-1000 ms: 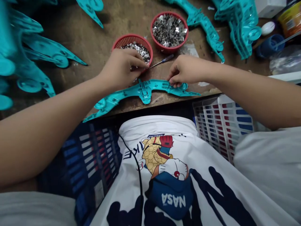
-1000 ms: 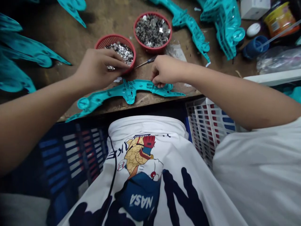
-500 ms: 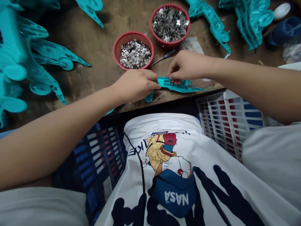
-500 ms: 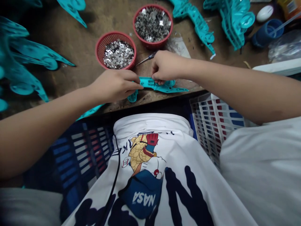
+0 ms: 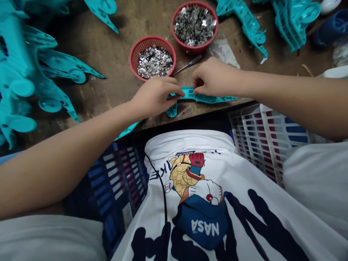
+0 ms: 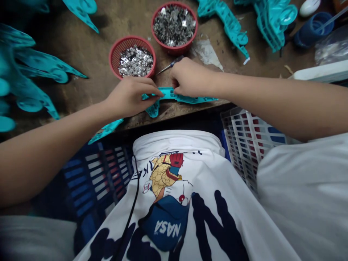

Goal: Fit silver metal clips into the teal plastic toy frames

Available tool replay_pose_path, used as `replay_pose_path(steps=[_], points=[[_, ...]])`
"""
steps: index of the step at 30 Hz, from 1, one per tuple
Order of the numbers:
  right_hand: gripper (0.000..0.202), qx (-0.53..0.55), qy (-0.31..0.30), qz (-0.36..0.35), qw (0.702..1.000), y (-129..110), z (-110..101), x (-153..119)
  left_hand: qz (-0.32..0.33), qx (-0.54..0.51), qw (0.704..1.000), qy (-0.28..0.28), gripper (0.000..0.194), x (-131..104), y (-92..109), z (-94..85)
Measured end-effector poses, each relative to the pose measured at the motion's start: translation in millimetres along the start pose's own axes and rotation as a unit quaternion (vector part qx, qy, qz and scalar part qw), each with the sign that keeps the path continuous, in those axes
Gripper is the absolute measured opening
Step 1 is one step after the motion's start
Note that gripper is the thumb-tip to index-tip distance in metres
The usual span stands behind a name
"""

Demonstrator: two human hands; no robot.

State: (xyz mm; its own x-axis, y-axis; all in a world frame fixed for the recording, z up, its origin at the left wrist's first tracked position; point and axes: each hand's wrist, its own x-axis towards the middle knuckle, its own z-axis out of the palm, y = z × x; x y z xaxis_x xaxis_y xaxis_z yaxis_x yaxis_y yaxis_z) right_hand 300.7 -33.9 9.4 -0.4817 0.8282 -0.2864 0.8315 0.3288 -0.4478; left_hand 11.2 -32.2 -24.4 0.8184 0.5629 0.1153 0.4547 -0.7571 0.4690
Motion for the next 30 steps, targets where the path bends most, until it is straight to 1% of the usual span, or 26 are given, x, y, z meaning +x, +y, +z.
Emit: replay_pose_path(steps=[2, 4, 7, 9, 12, 14, 16, 19, 20, 22, 25, 28, 30], points=[[0.006, 0.010, -0.022, -0.003, 1.000, 4, -1, 1, -0.022, -0.023, 0.999, 0.008, 0.035, 0, 2, -2.6], [0.009, 0.031, -0.035, -0.003, 0.999, 6, -3, 2, -0.057, -0.043, 0.997, 0.016, 0.035, -1, 4, -4.0], [0.008, 0.097, -0.004, -0.005, 0.995, -2, -9, -3, -0.114, -0.062, 0.991, 0.033, 0.038, -3, 12, -2.8], [0.015, 0.155, 0.014, -0.017, 0.988, -13, -16, -10, -0.135, -0.058, 0.988, 0.046, 0.039, -4, 20, -0.5], [0.018, 0.211, 0.025, -0.032, 0.977, -30, -23, -21, -0.128, -0.020, 0.991, 0.035, 0.044, -4, 34, 3.0], [0.017, 0.210, 0.039, -0.042, 0.976, -35, -23, -23, -0.119, 0.009, 0.993, 0.017, 0.046, -3, 41, 4.2], [0.019, 0.187, 0.053, -0.064, 0.979, -33, -21, -19, -0.126, 0.020, 0.992, 0.015, 0.045, -3, 44, 4.2], [0.027, 0.140, 0.049, -0.107, 0.983, -18, -15, -5, -0.142, 0.019, 0.989, 0.025, 0.041, -4, 41, 3.8], [0.031, 0.121, 0.042, -0.115, 0.985, -13, -13, 0, -0.135, 0.025, 0.990, 0.016, 0.040, -5, 39, 4.1], [0.037, 0.075, 0.027, -0.116, 0.990, -2, -10, 10, -0.102, 0.053, 0.993, -0.020, 0.041, -8, 36, 6.1], [0.040, 0.029, -0.014, -0.115, 0.993, 4, -8, 17, -0.062, 0.100, 0.991, -0.071, 0.047, -11, 35, 11.1], [0.034, 0.038, -0.070, -0.114, 0.990, 2, -6, 18, -0.052, 0.119, 0.988, -0.088, 0.051, -11, 38, 13.4], [0.028, 0.049, -0.094, -0.117, 0.987, 0, -4, 18, -0.047, 0.127, 0.986, -0.095, 0.052, -10, 39, 12.4]])
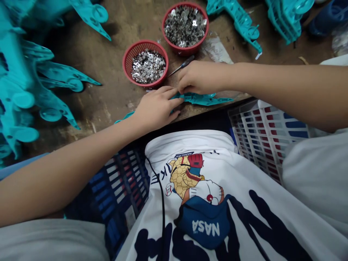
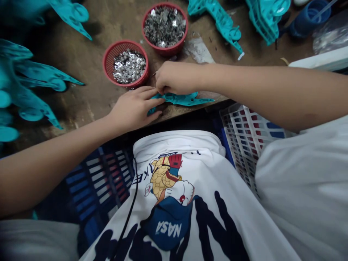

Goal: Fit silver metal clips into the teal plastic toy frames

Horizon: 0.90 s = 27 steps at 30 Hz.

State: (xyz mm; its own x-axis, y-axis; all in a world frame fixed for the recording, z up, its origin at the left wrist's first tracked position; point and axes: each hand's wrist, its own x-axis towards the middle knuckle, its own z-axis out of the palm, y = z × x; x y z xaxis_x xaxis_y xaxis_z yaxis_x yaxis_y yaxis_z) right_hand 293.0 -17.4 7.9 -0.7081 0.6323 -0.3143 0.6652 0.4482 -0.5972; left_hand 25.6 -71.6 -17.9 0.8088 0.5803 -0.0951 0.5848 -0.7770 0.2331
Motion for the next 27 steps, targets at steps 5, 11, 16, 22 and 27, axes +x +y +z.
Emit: replay_pose_path(steps=[5, 11, 16, 22, 27], points=[[0.024, 0.022, -0.009, -0.006, 1.000, 1, 2, 3, 0.004, 0.005, 1.000, -0.002, 0.052, 1, -1, -3.3], [0.029, -0.035, -0.008, -0.025, 0.999, 2, 1, 5, 0.000, -0.008, 1.000, 0.006, 0.050, 2, -2, -2.6], [0.025, -0.096, -0.026, -0.040, 0.994, -5, -3, 2, -0.006, -0.006, 1.000, -0.002, 0.048, 3, -1, -3.9], [0.047, -0.162, 0.051, -0.021, 0.985, 2, -20, -2, -0.010, 0.005, 1.000, 0.010, 0.055, 2, 1, -1.5], [0.060, -0.212, 0.043, 0.056, 0.975, 14, -15, -3, -0.009, 0.009, 1.000, 0.015, 0.067, 1, -1, 0.8]])
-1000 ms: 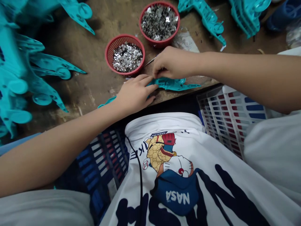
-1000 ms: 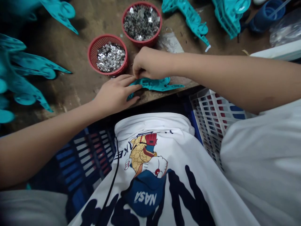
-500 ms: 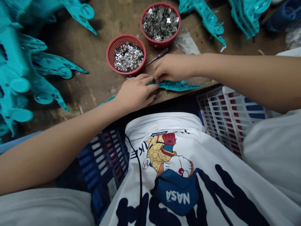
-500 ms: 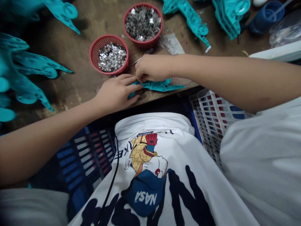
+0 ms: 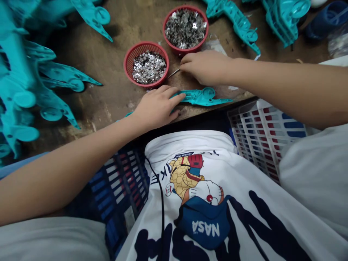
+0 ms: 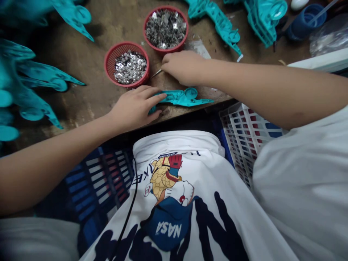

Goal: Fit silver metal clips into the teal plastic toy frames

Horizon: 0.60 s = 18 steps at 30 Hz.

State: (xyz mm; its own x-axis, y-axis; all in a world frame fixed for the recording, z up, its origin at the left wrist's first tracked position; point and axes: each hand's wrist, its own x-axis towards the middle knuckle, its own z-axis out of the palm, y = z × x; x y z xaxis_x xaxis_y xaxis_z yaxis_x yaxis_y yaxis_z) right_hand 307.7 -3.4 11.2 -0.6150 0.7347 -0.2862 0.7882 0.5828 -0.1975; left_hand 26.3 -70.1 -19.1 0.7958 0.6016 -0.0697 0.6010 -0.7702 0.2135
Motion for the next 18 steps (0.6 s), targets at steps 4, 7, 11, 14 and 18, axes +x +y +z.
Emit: replay_pose_path(steps=[4, 7, 11, 14, 18], points=[[0.031, -0.027, 0.004, 0.047, 0.999, -9, 3, -5, -0.010, 0.001, 1.000, 0.001, 0.061, 0, -7, -1.4], [0.021, 0.005, 0.011, 0.078, 0.997, -13, 2, -5, -0.016, 0.000, 1.000, 0.001, 0.056, 0, -13, -3.0], [0.054, -0.004, -0.003, 0.098, 0.995, -11, -2, -4, -0.019, -0.006, 1.000, 0.016, 0.048, 1, -21, 1.2], [0.054, -0.017, -0.017, 0.094, 0.995, -13, -12, -9, -0.036, -0.012, 0.998, 0.053, 0.038, 2, -25, 9.1], [0.046, -0.021, -0.005, 0.067, 0.997, -24, -19, -17, -0.052, -0.036, 0.994, 0.088, 0.047, 3, -29, 17.0]])
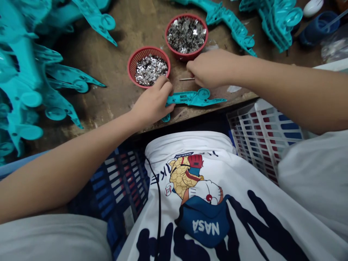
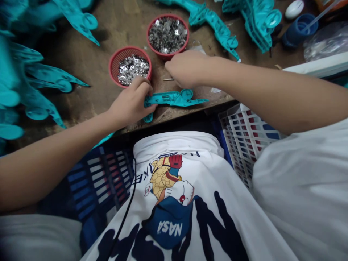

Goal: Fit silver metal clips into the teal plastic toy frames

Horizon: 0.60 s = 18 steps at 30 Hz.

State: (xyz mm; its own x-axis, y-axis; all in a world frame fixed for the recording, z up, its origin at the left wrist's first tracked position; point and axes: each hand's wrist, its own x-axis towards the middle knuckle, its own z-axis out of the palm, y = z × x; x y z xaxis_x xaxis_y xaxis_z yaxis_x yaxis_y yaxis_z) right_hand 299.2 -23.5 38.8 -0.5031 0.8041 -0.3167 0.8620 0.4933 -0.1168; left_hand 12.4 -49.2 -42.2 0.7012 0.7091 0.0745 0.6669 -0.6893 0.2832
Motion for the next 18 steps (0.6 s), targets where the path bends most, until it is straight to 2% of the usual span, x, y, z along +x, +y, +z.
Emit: replay_pose_path(steps=[3, 5, 7, 9, 11, 13, 15, 18], points=[[0.022, -0.021, 0.056, -0.007, 0.998, 9, 20, 6, -0.009, -0.002, 1.000, -0.012, 0.048, 1, -1, 0.6], [0.005, -0.019, 0.131, -0.010, 0.991, 31, 44, 22, -0.007, 0.000, 1.000, -0.028, 0.043, 3, -2, -1.1], [0.011, -0.004, 0.176, -0.003, 0.984, 61, 70, 43, 0.008, 0.001, 0.999, -0.048, 0.035, 4, -4, -4.2], [0.030, 0.008, 0.177, 0.025, 0.984, 90, 91, 65, 0.027, 0.000, 0.997, -0.066, 0.028, 5, -5, -8.3], [0.046, 0.026, 0.180, 0.044, 0.982, 110, 102, 83, 0.035, -0.001, 0.996, -0.081, 0.027, 5, -7, -12.4], [0.055, 0.055, 0.197, 0.038, 0.978, 117, 102, 91, 0.028, 0.002, 0.996, -0.086, 0.027, 5, -7, -15.6], [0.060, 0.074, 0.195, 0.032, 0.977, 109, 91, 87, 0.014, 0.009, 0.996, -0.084, 0.026, 5, -6, -17.5], [0.043, 0.033, 0.131, 0.051, 0.990, 78, 61, 60, 0.005, 0.023, 0.996, -0.088, 0.023, 5, -5, -18.6]])
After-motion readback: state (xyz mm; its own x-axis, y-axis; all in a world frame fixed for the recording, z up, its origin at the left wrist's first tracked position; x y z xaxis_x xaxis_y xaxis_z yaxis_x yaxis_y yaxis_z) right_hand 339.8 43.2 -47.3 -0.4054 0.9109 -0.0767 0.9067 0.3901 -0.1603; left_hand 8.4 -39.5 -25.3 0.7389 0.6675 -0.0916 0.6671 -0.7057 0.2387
